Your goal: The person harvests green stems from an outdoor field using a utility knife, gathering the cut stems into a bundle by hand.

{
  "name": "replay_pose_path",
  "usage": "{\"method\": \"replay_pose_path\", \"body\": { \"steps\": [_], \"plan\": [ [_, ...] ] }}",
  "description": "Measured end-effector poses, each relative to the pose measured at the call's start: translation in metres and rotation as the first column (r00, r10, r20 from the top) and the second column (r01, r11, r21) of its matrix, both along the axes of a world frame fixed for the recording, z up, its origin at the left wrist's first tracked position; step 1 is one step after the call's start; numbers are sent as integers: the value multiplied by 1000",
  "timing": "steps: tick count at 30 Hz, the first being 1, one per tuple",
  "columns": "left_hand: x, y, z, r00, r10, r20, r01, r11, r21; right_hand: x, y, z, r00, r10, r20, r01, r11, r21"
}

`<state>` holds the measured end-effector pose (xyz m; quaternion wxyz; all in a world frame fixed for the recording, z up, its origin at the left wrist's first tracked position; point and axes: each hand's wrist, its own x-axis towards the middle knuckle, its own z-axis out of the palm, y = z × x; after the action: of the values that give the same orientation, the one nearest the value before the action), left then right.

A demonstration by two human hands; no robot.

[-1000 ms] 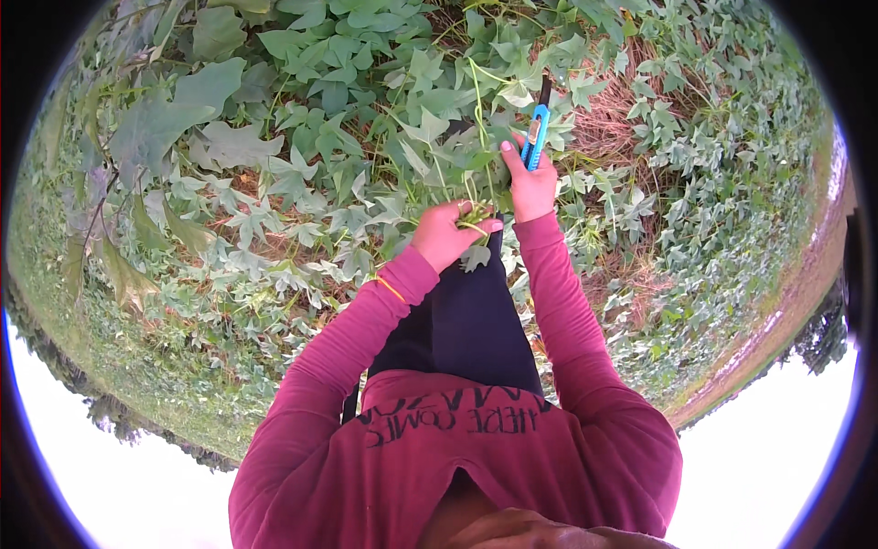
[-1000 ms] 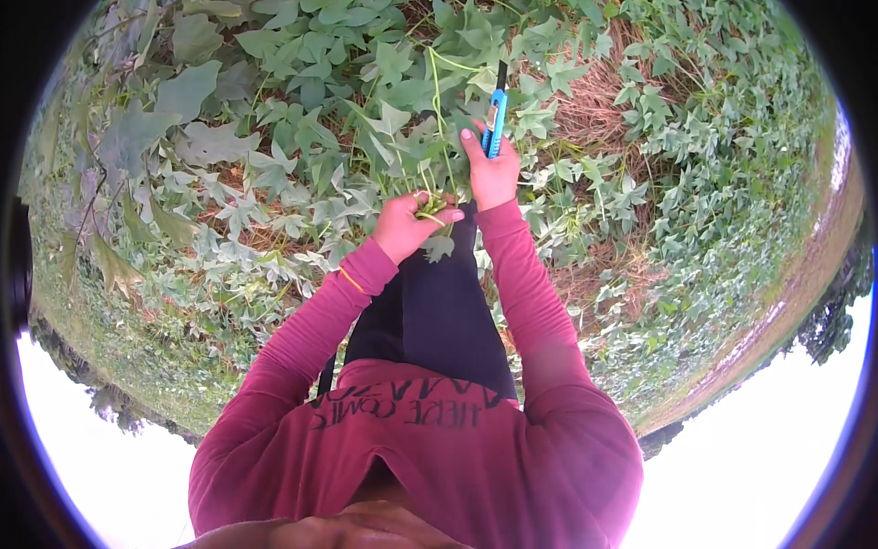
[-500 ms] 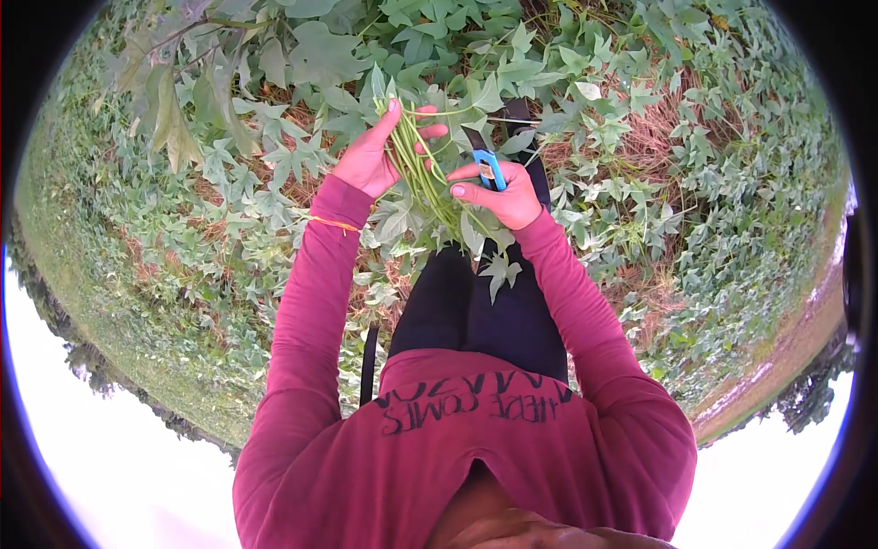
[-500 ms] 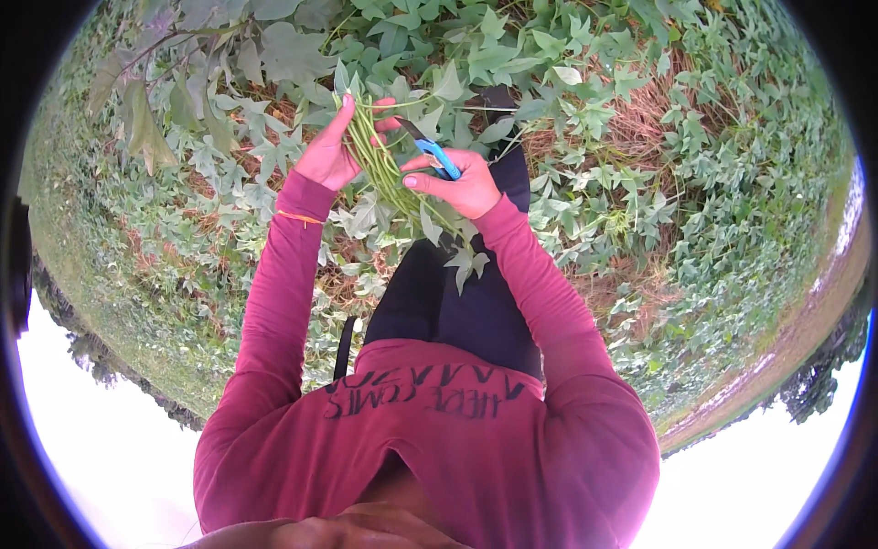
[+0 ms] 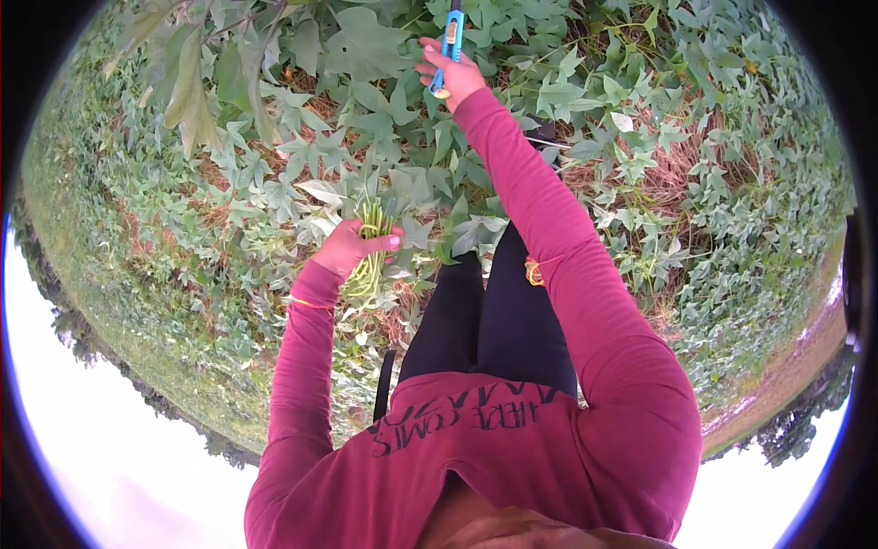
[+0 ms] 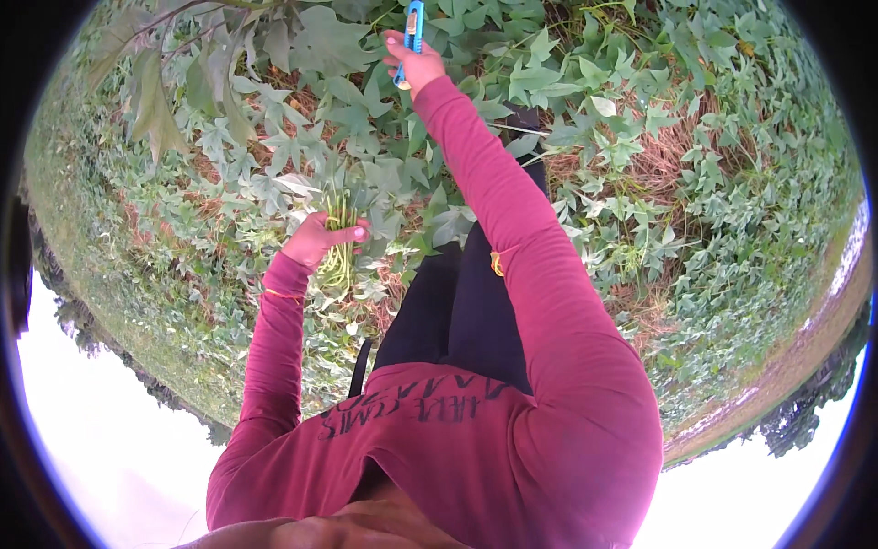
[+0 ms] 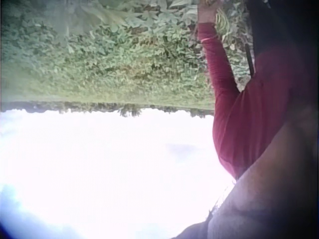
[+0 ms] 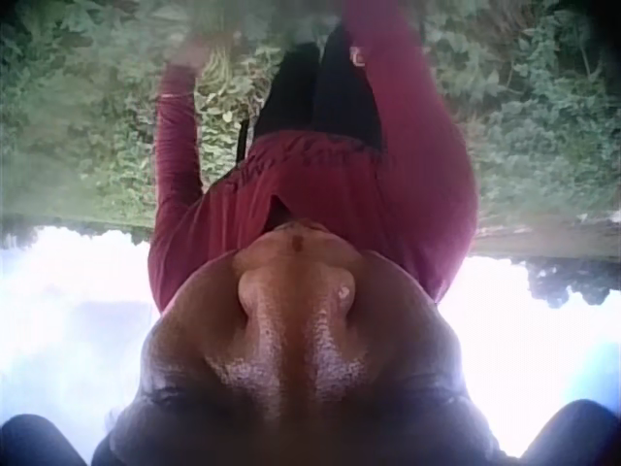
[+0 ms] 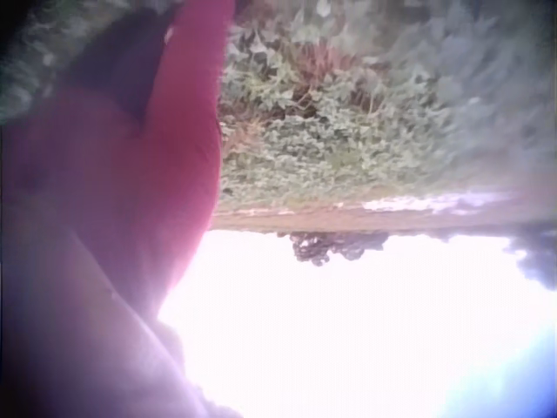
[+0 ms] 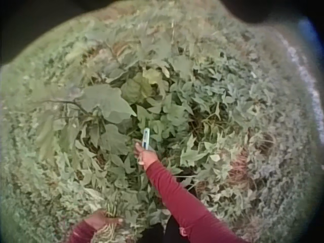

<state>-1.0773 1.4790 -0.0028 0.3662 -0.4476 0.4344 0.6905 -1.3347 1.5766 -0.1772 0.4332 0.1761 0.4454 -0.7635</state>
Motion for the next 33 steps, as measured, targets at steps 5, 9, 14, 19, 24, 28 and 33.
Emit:
{"method": "replay_pose_path", "body": {
  "steps": [5,9,14,19,24,28,33],
  "plan": [
    [-25,49,-49,979,203,-15,-202,977,70,-23,-48,-47,937,88,339,-118,991,69],
    [-1,11,-75,868,493,-54,-496,859,-131,25,36,11,985,100,141,-100,995,-8],
    [-149,54,-95,917,387,-101,-398,908,-131,46,167,98,979,186,-86,-149,933,327],
    [-232,109,-136,991,43,-125,-76,961,-267,49,171,103,712,467,-524,-208,854,477],
    [-210,74,-115,956,285,-68,-271,948,166,-23,248,48,815,576,-66,-224,418,880],
    [-196,58,-93,947,322,22,-318,918,236,-76,192,-19,641,757,-130,-113,260,959],
    [-201,71,-68,986,162,-45,-141,941,309,-117,162,-58,511,825,241,-339,-64,939]
  ]
}}
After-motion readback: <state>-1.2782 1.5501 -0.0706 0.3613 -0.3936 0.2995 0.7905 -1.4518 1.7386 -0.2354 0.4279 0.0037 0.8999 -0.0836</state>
